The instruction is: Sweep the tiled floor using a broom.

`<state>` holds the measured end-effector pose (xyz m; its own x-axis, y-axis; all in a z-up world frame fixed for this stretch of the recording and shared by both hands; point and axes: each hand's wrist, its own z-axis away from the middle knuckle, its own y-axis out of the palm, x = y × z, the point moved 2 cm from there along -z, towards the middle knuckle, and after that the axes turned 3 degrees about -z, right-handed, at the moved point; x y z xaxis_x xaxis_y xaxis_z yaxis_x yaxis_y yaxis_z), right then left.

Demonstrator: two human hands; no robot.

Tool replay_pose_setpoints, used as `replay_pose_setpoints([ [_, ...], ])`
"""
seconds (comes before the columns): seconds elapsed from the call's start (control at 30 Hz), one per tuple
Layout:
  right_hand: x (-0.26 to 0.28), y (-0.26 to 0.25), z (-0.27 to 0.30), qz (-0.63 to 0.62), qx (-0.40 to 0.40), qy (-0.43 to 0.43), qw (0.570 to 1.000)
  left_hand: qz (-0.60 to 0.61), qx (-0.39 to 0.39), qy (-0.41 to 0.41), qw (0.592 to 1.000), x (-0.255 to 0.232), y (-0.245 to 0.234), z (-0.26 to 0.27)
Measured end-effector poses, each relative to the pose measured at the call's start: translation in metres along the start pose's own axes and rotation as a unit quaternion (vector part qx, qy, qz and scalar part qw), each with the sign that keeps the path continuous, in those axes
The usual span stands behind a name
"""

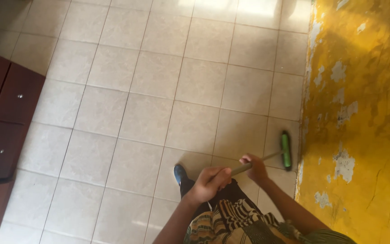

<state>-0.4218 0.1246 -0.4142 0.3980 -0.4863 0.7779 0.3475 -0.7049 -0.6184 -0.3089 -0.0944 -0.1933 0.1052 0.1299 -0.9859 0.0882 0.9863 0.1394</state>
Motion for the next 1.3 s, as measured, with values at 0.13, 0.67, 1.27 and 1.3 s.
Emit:
replay_pose_setpoints([
  [0.13, 0.028, 0.045, -0.008, -0.044, -0.025, 0.001, 0.999, -0.065, -0.049, -0.054, 0.995, -0.027, -0.022, 0.014],
  [0.67, 0.207, 0.09, -0.067, -0.272, 0.115, -0.032, 0.955, -0.299, 0.058, 0.204, 0.93, -0.206, 0.016, 0.028],
  [1.27, -0.047, -0.008, 0.024, -0.01, -0.067, 0.03, 0.997, -0.072, 0.056, -0.031, 0.995, 0.022, 0.036, -0.015],
  [1.3, -0.029, 0.007, 0.014, -0.01, -0.068, 0.03, 0.997, -0.073, 0.057, -0.031, 0.995, -0.004, 0.027, -0.012],
])
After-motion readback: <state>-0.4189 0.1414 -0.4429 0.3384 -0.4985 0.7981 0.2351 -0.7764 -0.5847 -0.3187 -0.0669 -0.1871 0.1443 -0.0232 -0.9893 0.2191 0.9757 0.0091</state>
